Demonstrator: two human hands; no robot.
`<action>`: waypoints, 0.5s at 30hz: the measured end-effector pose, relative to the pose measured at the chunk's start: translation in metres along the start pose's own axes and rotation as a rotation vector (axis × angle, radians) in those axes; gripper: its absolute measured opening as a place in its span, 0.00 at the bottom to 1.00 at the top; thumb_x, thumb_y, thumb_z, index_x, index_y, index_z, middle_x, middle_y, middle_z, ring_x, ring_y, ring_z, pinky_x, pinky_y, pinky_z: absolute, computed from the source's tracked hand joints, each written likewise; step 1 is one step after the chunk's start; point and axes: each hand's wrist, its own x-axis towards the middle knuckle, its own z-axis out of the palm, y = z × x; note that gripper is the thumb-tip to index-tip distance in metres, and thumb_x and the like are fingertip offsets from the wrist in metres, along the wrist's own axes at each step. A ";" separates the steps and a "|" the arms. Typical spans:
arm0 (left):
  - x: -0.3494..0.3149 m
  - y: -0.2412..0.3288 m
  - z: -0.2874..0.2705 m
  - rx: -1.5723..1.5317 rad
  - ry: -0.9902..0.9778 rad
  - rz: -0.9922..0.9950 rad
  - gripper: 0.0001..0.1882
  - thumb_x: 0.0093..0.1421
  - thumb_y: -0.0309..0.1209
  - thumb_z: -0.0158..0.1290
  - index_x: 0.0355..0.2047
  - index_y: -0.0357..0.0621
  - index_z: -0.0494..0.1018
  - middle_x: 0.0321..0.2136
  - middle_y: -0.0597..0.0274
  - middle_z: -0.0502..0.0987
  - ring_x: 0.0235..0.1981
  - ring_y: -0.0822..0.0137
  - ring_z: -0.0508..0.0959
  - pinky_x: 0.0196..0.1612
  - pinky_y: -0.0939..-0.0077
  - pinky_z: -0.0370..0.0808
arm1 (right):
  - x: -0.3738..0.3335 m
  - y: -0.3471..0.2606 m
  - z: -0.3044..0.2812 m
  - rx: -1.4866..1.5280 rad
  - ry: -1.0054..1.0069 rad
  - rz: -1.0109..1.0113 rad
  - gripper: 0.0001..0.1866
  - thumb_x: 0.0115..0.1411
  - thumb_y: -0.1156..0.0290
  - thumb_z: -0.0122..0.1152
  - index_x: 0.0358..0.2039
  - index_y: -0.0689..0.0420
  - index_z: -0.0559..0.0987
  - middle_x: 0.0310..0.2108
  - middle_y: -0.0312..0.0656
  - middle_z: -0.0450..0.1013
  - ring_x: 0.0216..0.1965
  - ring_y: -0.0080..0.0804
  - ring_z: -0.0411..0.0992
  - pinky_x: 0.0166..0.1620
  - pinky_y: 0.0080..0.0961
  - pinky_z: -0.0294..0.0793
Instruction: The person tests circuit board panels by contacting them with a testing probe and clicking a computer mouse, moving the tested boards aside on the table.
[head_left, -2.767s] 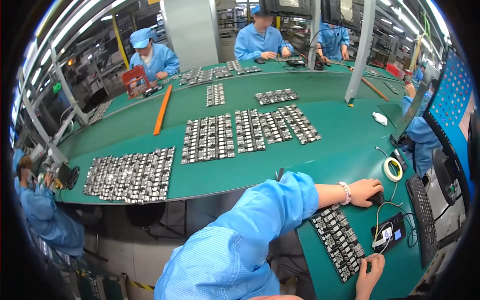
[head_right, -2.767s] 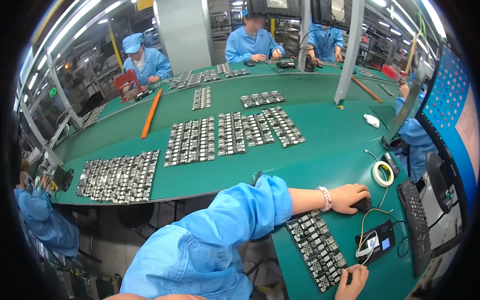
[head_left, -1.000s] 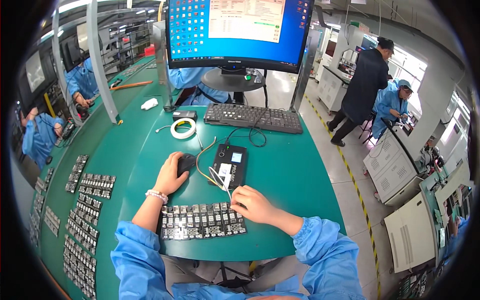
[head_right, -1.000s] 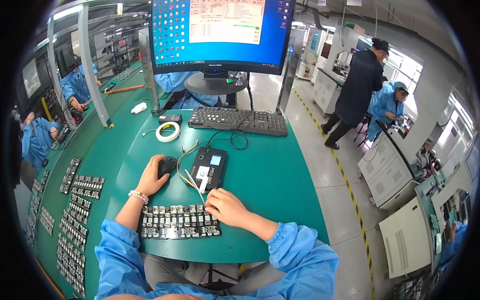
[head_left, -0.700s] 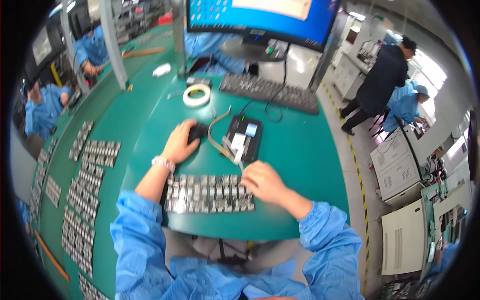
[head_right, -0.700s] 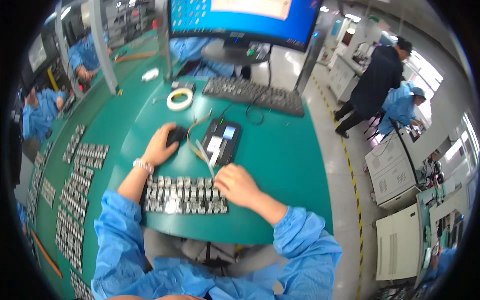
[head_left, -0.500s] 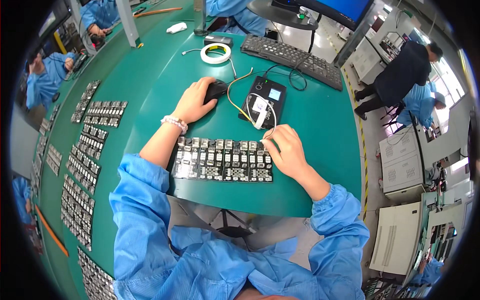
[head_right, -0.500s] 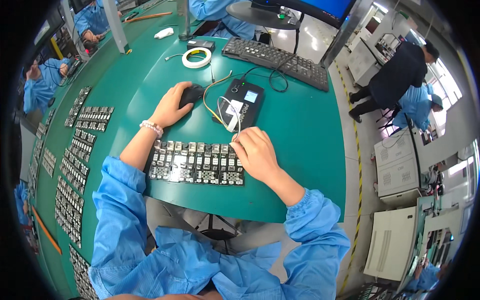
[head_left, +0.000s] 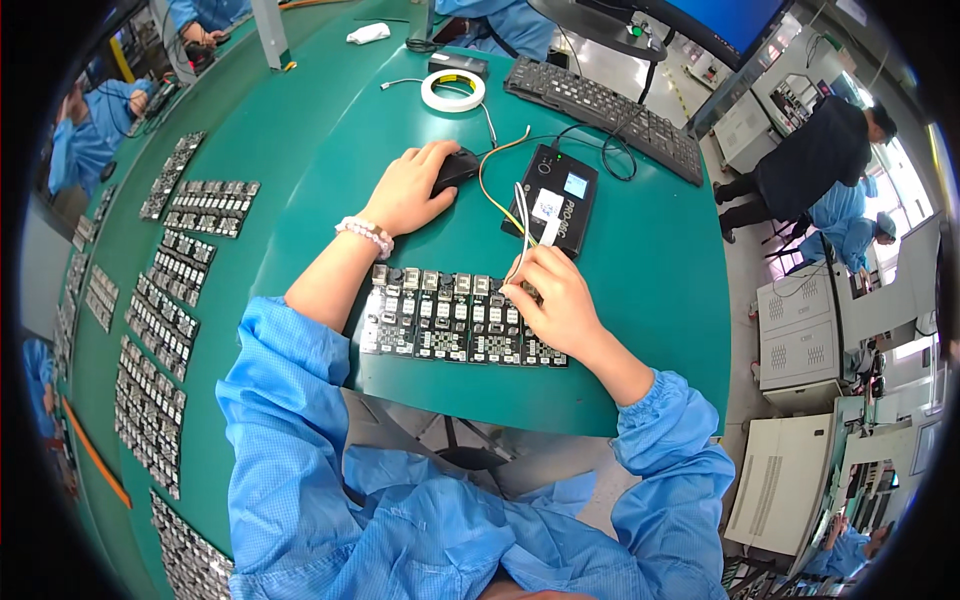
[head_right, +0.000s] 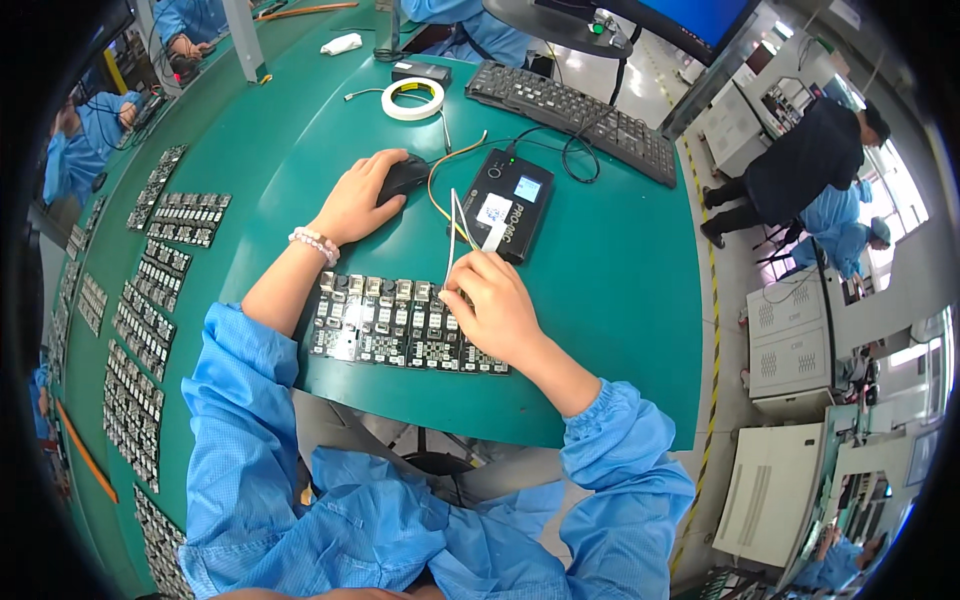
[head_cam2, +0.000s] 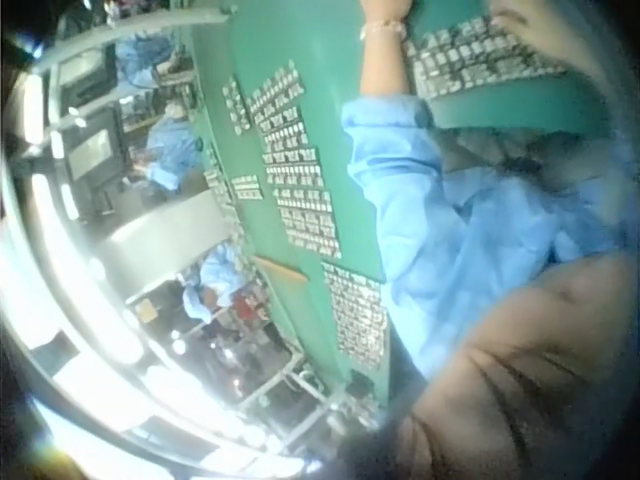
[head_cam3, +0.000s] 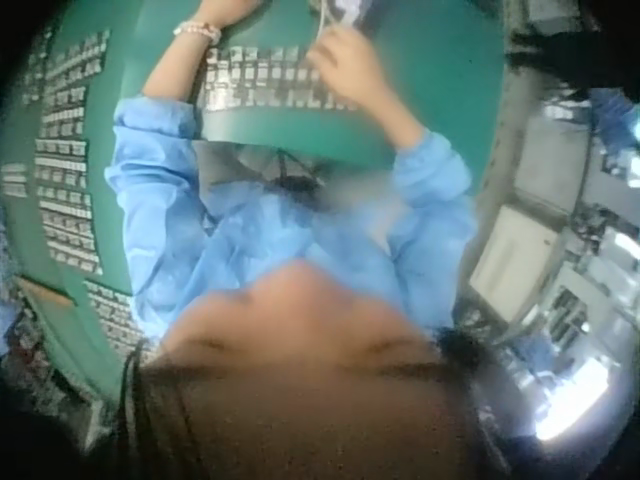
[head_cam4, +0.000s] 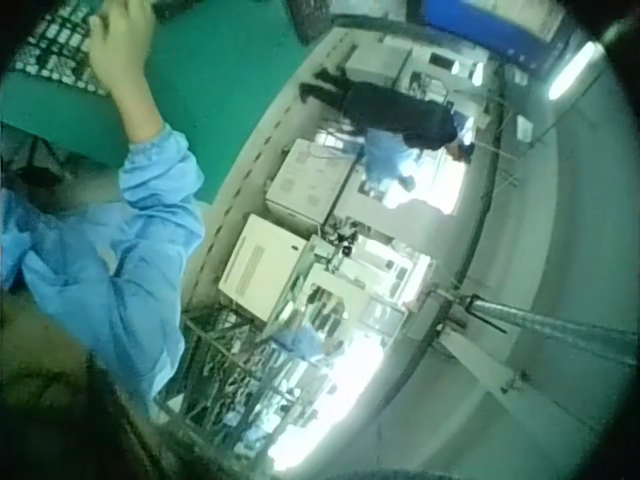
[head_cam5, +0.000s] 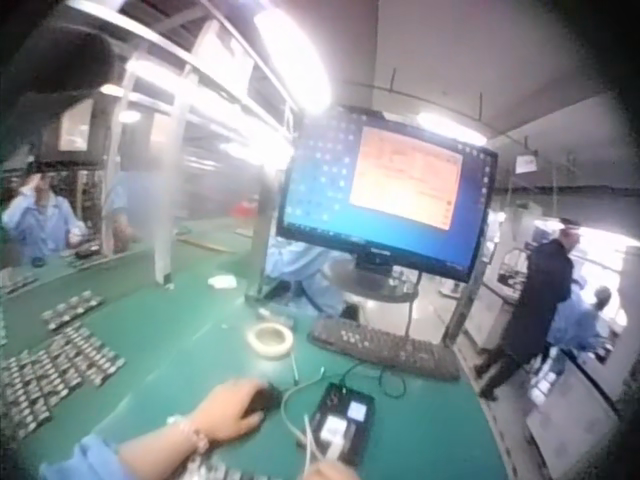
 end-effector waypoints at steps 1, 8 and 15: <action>0.001 0.000 0.001 0.000 0.003 0.000 0.31 0.55 0.33 0.58 0.59 0.44 0.62 0.55 0.52 0.71 0.49 0.47 0.73 0.54 0.56 0.70 | 0.000 0.000 0.000 0.007 -0.003 0.011 0.08 0.56 0.71 0.66 0.27 0.60 0.76 0.33 0.41 0.71 0.40 0.40 0.71 0.43 0.35 0.72; 0.000 -0.004 0.002 0.011 0.019 0.013 0.31 0.55 0.33 0.58 0.58 0.44 0.62 0.55 0.53 0.71 0.49 0.47 0.73 0.53 0.56 0.70 | 0.002 0.002 0.003 0.018 -0.008 -0.003 0.07 0.56 0.72 0.66 0.27 0.59 0.76 0.34 0.40 0.71 0.40 0.40 0.71 0.44 0.36 0.71; 0.006 -0.001 0.000 0.002 0.037 0.030 0.31 0.54 0.33 0.58 0.58 0.44 0.63 0.54 0.53 0.71 0.48 0.47 0.73 0.52 0.56 0.71 | 0.005 -0.001 -0.003 -0.054 0.008 -0.053 0.06 0.54 0.72 0.66 0.27 0.58 0.77 0.34 0.40 0.71 0.40 0.41 0.71 0.43 0.37 0.71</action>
